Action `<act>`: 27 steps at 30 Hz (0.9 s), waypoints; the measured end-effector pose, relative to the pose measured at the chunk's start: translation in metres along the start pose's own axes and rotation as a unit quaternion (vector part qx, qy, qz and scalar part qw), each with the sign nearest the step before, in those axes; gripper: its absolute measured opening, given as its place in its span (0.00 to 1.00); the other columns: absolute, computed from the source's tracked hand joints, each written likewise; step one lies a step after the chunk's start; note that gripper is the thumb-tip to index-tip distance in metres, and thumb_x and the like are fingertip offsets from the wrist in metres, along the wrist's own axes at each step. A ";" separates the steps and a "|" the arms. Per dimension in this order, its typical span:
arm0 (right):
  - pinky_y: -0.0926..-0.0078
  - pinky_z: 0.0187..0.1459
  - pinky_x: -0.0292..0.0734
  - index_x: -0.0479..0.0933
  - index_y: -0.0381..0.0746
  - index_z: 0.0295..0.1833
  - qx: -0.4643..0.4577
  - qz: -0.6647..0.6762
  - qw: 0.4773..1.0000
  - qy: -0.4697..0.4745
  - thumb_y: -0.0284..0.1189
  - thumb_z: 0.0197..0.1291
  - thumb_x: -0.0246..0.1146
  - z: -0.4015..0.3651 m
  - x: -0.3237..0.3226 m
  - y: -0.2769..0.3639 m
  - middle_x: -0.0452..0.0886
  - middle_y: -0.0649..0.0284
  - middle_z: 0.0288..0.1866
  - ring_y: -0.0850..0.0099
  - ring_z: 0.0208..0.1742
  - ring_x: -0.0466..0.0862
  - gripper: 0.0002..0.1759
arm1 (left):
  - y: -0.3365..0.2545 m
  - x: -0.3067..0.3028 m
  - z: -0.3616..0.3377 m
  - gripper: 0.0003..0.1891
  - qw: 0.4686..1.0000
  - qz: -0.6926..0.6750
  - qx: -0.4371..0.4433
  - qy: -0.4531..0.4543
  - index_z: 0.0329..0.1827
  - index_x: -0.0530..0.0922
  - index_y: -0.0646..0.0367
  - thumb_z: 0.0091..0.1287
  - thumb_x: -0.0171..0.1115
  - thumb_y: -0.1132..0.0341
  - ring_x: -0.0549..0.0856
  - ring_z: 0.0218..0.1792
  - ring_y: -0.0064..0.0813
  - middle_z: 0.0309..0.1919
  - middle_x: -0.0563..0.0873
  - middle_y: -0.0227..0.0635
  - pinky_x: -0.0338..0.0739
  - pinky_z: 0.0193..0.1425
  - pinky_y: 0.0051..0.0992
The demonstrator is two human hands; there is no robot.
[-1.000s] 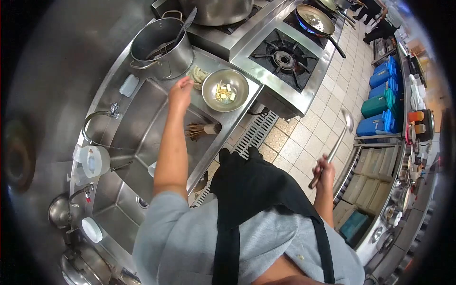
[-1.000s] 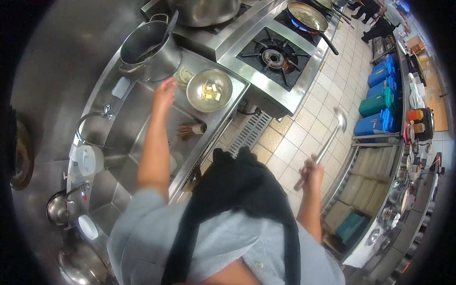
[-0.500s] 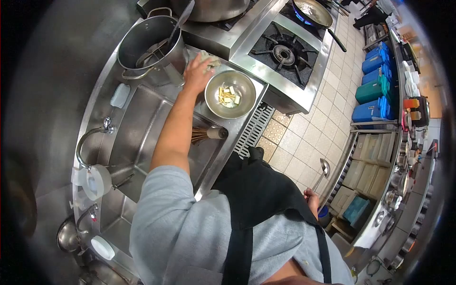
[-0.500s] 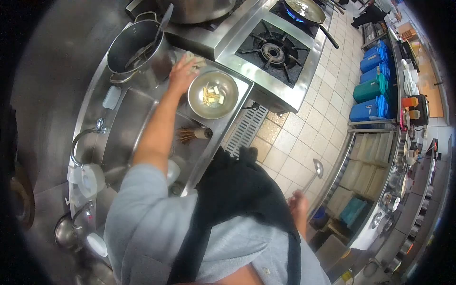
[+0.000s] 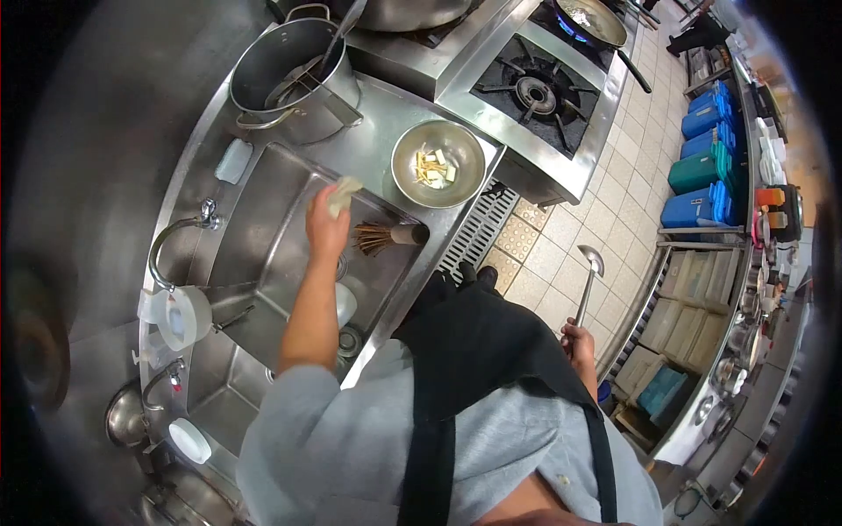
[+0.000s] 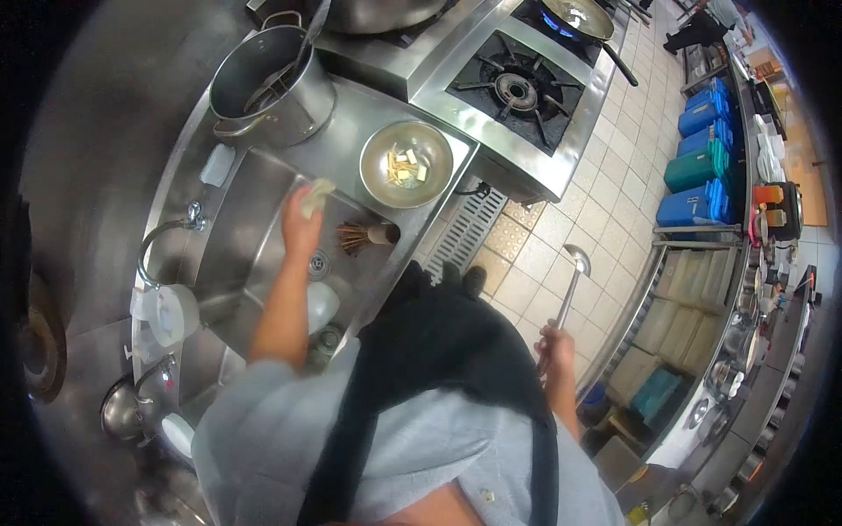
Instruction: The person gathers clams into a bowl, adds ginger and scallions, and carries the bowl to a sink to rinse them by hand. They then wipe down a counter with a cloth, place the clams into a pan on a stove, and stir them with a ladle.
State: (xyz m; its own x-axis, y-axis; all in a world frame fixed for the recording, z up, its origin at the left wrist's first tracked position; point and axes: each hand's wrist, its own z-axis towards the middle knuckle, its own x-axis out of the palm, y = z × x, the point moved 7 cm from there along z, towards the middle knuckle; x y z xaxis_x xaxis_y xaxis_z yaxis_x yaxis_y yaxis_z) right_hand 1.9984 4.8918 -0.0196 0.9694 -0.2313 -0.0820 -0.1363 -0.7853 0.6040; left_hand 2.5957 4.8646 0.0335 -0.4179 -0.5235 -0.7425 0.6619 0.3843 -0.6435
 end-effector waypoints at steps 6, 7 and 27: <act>0.76 0.21 0.71 0.66 0.30 0.53 0.012 0.022 0.999 0.025 0.22 0.53 0.55 0.048 -0.010 0.000 0.73 0.61 0.29 0.77 0.19 0.70 0.20 | 0.070 0.028 -0.175 0.33 0.894 -0.158 -0.305 0.286 0.61 0.69 0.61 0.48 0.64 0.66 0.80 0.51 0.37 0.54 0.78 0.47 0.72 0.55 0.30; 0.76 0.21 0.71 0.66 0.30 0.52 0.015 0.012 0.999 0.036 0.22 0.54 0.55 0.052 -0.006 0.004 0.73 0.61 0.29 0.77 0.19 0.70 0.18 | 0.063 0.026 -0.194 0.27 0.886 -0.131 -0.329 0.300 0.56 0.74 0.63 0.51 0.63 0.65 0.80 0.47 0.35 0.49 0.80 0.44 0.72 0.51 0.31; 0.71 0.23 0.79 0.68 0.27 0.52 -0.011 -0.128 0.988 0.089 0.19 0.48 0.58 0.106 -0.082 0.028 0.74 0.59 0.28 0.73 0.16 0.72 0.22 | 0.012 0.020 -0.189 0.20 0.941 -0.054 -0.277 0.189 0.54 0.75 0.70 0.62 0.60 0.66 0.83 0.43 0.30 0.43 0.84 0.44 0.73 0.49 0.25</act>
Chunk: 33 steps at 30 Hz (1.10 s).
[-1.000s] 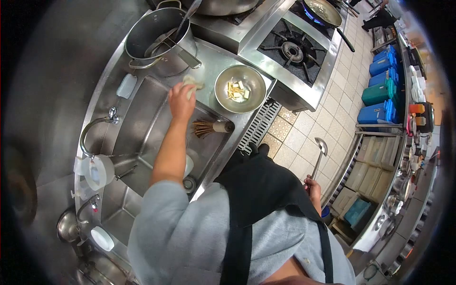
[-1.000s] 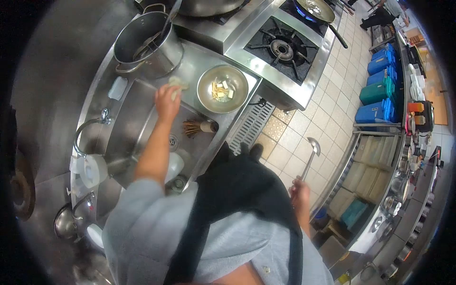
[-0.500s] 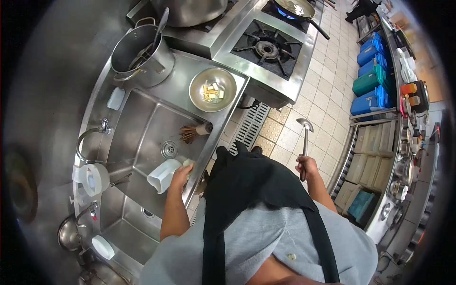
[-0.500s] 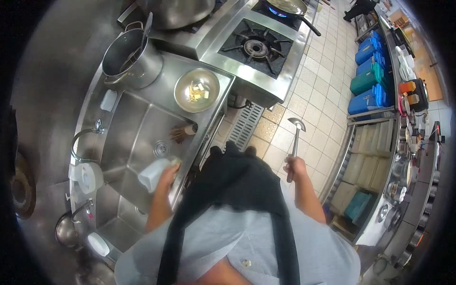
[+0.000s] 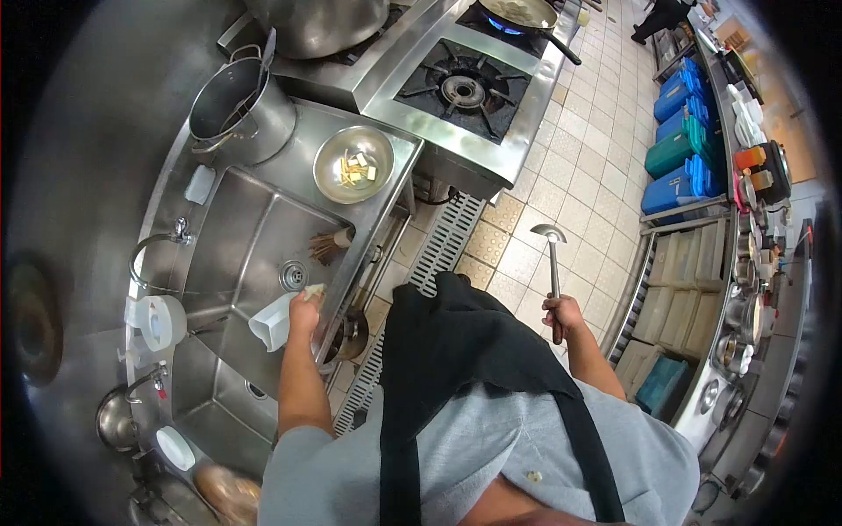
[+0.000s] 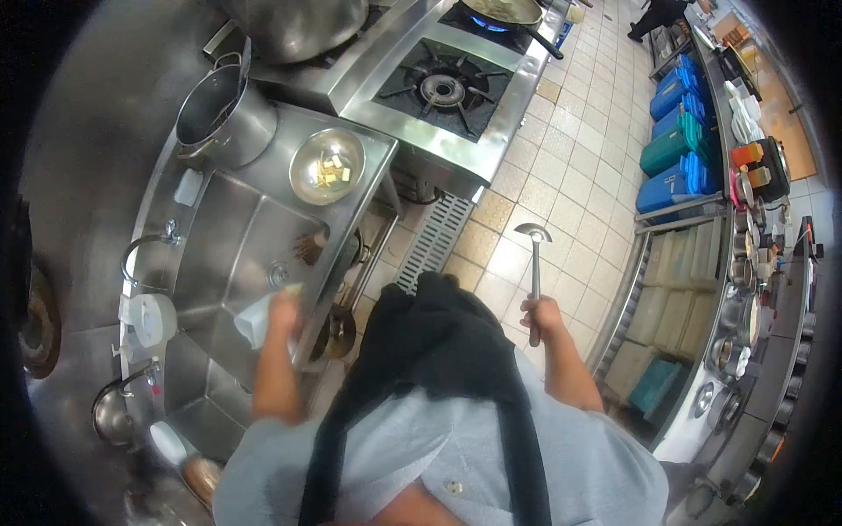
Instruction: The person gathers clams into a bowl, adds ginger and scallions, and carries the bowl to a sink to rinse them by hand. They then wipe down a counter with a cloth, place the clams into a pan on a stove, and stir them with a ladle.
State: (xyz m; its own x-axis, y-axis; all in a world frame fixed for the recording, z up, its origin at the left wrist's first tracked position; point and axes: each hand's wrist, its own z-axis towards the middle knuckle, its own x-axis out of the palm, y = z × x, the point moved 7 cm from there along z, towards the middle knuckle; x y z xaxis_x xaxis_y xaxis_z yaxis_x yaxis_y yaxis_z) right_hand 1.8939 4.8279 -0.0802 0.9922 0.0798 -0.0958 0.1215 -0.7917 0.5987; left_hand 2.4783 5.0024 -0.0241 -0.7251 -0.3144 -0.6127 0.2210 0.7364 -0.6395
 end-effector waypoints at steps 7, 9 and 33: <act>0.70 0.21 0.78 0.69 0.25 0.50 0.026 -0.019 0.998 -0.049 0.19 0.48 0.59 -0.023 -0.034 -0.057 0.73 0.57 0.26 0.71 0.16 0.73 0.21 | 0.038 0.005 0.025 0.24 1.000 -0.003 0.000 -0.008 0.56 0.73 0.73 0.65 0.58 0.60 0.82 0.42 0.34 0.43 0.83 0.48 0.73 0.48 0.28; 0.70 0.21 0.78 0.71 0.25 0.46 0.032 -0.016 0.997 -0.062 0.19 0.47 0.59 -0.029 -0.041 -0.082 0.73 0.58 0.26 0.70 0.17 0.74 0.17 | 0.036 0.005 0.024 0.23 0.999 0.023 0.025 -0.013 0.56 0.73 0.72 0.65 0.58 0.61 0.82 0.41 0.32 0.43 0.83 0.46 0.73 0.47 0.28; 0.63 0.20 0.76 0.75 0.33 0.29 -0.005 -0.257 0.966 -0.021 0.22 0.49 0.58 0.042 -0.264 -0.065 0.74 0.57 0.22 0.63 0.20 0.76 0.03 | -0.418 0.062 0.052 0.25 0.940 -0.164 0.253 -0.161 0.54 0.74 0.64 0.57 0.68 0.58 0.80 0.47 0.32 0.48 0.81 0.42 0.72 0.53 0.31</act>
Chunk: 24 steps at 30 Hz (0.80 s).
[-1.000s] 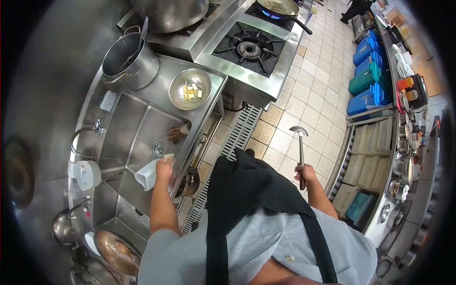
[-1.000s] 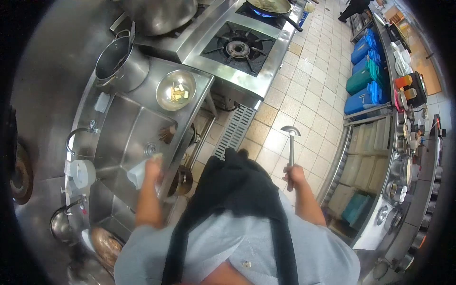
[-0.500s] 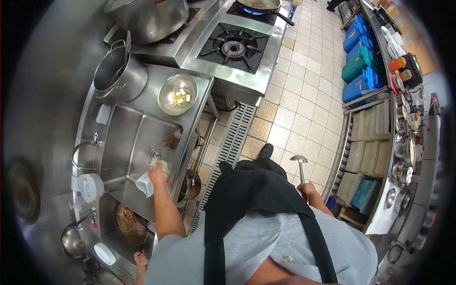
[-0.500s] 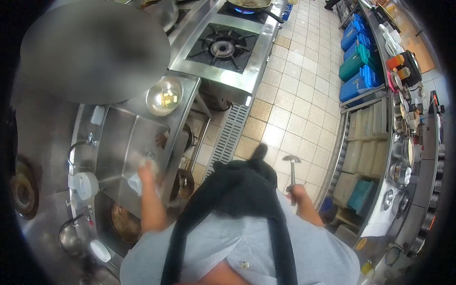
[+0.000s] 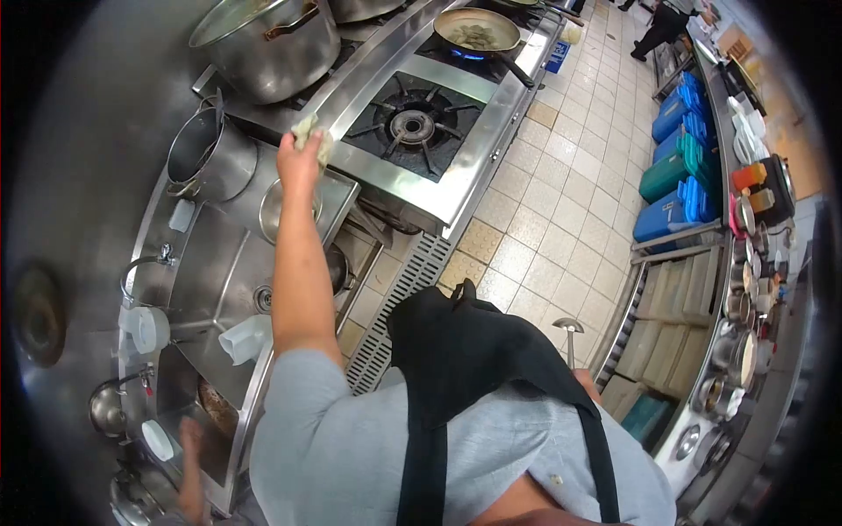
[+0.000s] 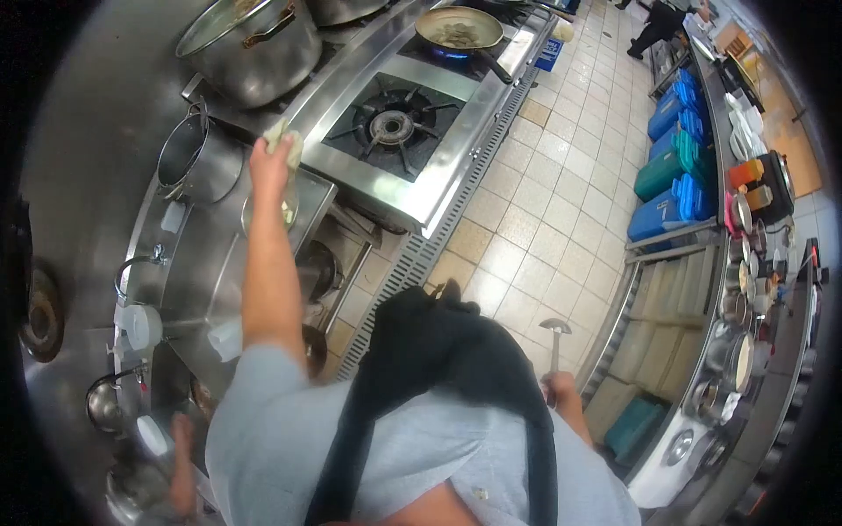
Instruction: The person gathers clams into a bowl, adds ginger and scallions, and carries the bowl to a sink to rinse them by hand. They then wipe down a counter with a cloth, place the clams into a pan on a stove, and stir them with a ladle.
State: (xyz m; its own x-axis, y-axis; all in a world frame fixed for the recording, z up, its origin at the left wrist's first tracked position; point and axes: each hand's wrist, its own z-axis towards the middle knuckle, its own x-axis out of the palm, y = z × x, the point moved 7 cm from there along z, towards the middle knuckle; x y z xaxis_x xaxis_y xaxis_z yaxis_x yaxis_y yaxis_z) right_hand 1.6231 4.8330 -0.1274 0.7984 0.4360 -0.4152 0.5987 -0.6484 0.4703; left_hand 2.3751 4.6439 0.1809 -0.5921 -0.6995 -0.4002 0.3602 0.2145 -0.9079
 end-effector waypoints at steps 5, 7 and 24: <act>0.65 0.19 0.77 0.76 0.31 0.32 0.031 0.073 0.997 -0.004 0.22 0.51 0.58 0.035 -0.039 0.017 0.74 0.56 0.23 0.65 0.17 0.75 0.05 | 0.056 0.063 0.061 0.35 0.957 0.271 0.042 -0.097 0.64 0.66 0.61 0.59 0.62 0.49 0.66 0.65 0.48 0.64 0.68 0.50 0.58 0.68 0.40; 0.65 0.17 0.74 0.76 0.31 0.33 0.009 0.091 0.996 -0.016 0.22 0.50 0.59 0.045 -0.050 0.022 0.75 0.55 0.23 0.64 0.17 0.76 0.05 | 0.108 0.098 0.076 0.38 0.950 0.309 -0.039 -0.025 0.67 0.63 0.60 0.59 0.59 0.45 0.59 0.69 0.52 0.68 0.62 0.52 0.51 0.72 0.42; 0.67 0.23 0.74 0.78 0.34 0.33 -0.109 -0.230 0.967 0.010 0.22 0.52 0.58 0.140 -0.136 -0.026 0.77 0.53 0.24 0.62 0.22 0.78 0.05 | 0.128 0.313 0.274 0.28 0.886 0.428 -0.017 0.177 0.55 0.76 0.61 0.64 0.50 0.46 0.76 0.56 0.52 0.52 0.79 0.54 0.67 0.61 0.42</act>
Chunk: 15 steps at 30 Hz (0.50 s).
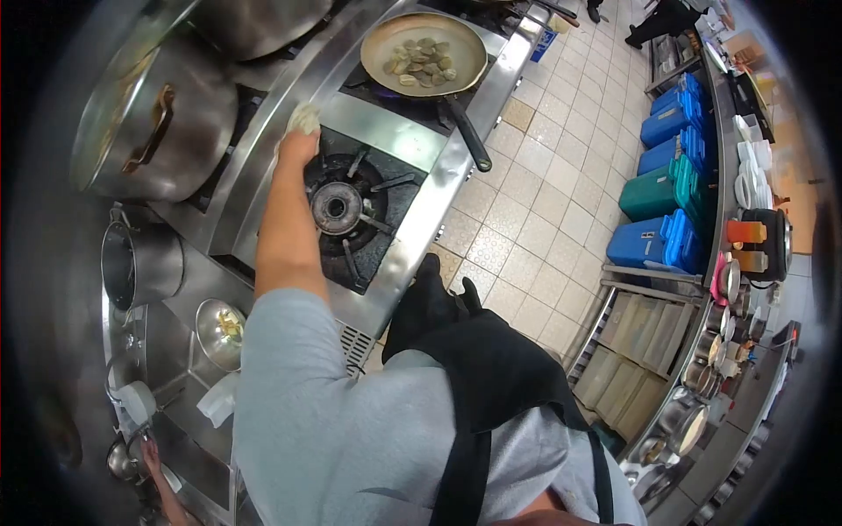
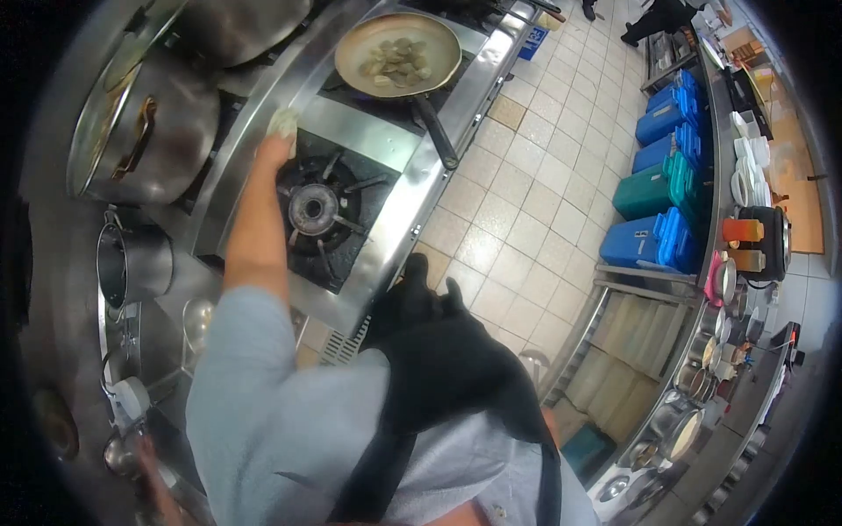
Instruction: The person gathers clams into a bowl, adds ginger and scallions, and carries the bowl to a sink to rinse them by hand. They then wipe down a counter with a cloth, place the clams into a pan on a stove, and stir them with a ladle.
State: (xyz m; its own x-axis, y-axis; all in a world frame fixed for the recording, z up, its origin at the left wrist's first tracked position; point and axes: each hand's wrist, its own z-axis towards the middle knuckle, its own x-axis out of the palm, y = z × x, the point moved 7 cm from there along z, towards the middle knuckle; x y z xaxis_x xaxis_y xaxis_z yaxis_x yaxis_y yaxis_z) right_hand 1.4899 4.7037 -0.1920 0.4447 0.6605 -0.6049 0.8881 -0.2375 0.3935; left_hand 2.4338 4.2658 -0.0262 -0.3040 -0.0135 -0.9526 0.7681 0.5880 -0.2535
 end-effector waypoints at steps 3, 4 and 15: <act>0.67 0.25 0.73 0.79 0.35 0.33 -0.111 -0.091 0.990 -0.001 0.22 0.52 0.58 0.016 0.003 -0.038 0.78 0.53 0.24 0.61 0.23 0.79 0.05 | -0.053 0.011 0.019 0.26 0.998 0.013 0.056 -0.036 0.57 0.75 0.59 0.65 0.48 0.48 0.77 0.54 0.50 0.53 0.78 0.53 0.68 0.61 0.42; 0.67 0.25 0.73 0.79 0.35 0.33 -0.158 -0.125 0.979 -0.004 0.22 0.52 0.58 0.021 0.006 -0.056 0.78 0.53 0.24 0.61 0.24 0.79 0.05 | -0.067 0.017 0.020 0.26 0.995 0.008 0.081 -0.051 0.59 0.73 0.58 0.65 0.49 0.49 0.77 0.55 0.49 0.54 0.78 0.53 0.68 0.62 0.41; 0.66 0.23 0.74 0.79 0.34 0.37 -0.131 -0.083 0.988 -0.014 0.25 0.58 0.53 0.131 -0.200 -0.005 0.79 0.52 0.24 0.61 0.23 0.79 0.10 | -0.230 0.084 -0.175 0.24 0.978 0.024 0.161 -0.130 0.64 0.71 0.53 0.64 0.52 0.60 0.64 0.68 0.53 0.65 0.69 0.48 0.55 0.72 0.41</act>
State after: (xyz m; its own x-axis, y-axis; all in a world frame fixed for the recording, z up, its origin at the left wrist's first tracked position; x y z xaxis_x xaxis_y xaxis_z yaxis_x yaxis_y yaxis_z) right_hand 1.4121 4.4791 -0.1639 0.3022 0.6544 -0.6932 0.8901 0.0665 0.4509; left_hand 2.1334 4.2710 -0.0187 -0.1422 -0.2226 -0.9645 0.9284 0.3079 -0.2079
